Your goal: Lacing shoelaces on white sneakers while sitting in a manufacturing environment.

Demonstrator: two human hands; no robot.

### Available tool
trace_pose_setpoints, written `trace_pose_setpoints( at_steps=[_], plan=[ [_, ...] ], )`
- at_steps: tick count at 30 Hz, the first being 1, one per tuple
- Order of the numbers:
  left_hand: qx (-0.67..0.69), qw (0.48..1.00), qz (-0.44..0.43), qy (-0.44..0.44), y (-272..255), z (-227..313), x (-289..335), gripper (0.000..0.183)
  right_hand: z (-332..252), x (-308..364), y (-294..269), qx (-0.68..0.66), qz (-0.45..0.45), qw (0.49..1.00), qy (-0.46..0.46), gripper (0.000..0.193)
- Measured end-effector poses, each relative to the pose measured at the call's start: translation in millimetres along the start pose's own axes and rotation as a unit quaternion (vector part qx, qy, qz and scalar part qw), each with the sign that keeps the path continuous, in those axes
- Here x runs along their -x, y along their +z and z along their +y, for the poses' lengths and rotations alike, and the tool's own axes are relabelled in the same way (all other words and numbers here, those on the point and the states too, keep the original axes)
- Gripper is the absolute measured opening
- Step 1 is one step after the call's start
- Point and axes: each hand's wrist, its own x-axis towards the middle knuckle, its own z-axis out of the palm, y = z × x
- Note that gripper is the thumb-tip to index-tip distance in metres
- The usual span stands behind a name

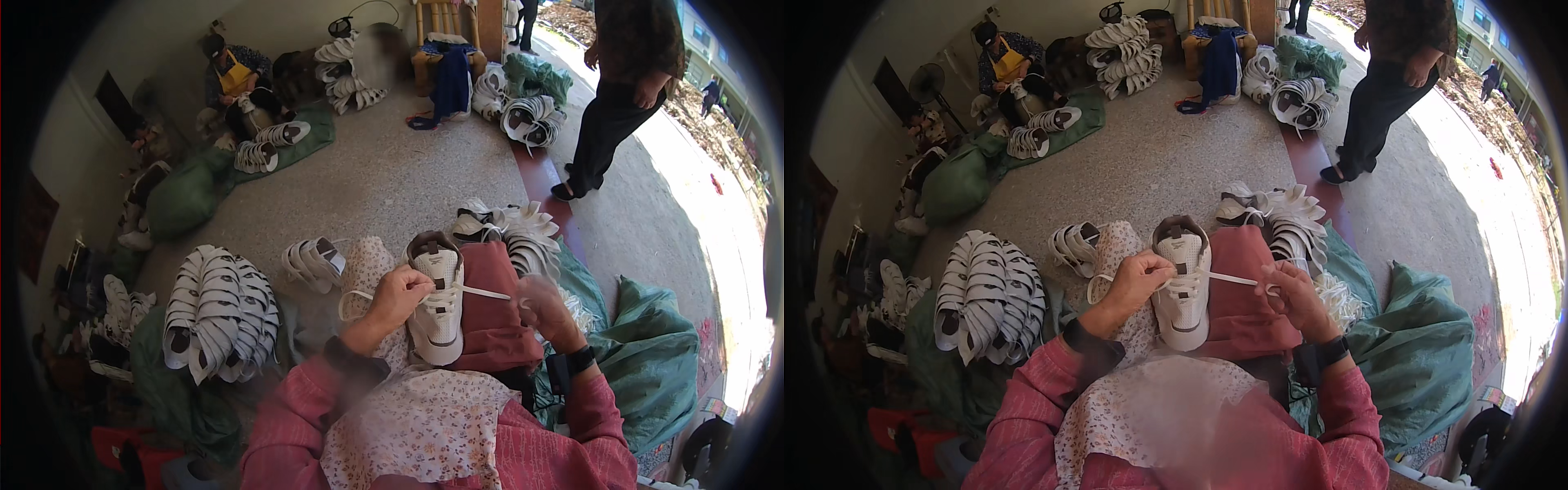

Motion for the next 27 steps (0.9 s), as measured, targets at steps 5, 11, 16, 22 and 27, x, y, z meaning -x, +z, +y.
trace_pose_setpoints(
  at_steps=[5,11,16,22,27],
  plan=[
    [-0.013,0.999,0.041,0.023,14,19,0,0.011,7,-18,35,0.174,0.001,0.985,-0.012,0.011],
    [-0.206,0.960,0.081,0.173,11,29,3,0.012,22,-44,65,0.393,-0.021,0.906,-0.156,0.017],
    [-0.179,0.964,0.106,0.166,11,34,2,0.027,13,-41,82,0.553,0.019,0.796,-0.246,0.016],
    [-0.200,0.959,0.111,0.167,11,23,-5,0.030,9,-42,95,0.717,-0.005,0.655,-0.239,0.010],
    [-0.212,0.958,0.059,0.186,-4,33,-10,0.033,11,-55,86,0.751,-0.060,0.590,-0.290,0.007]
  ],
)
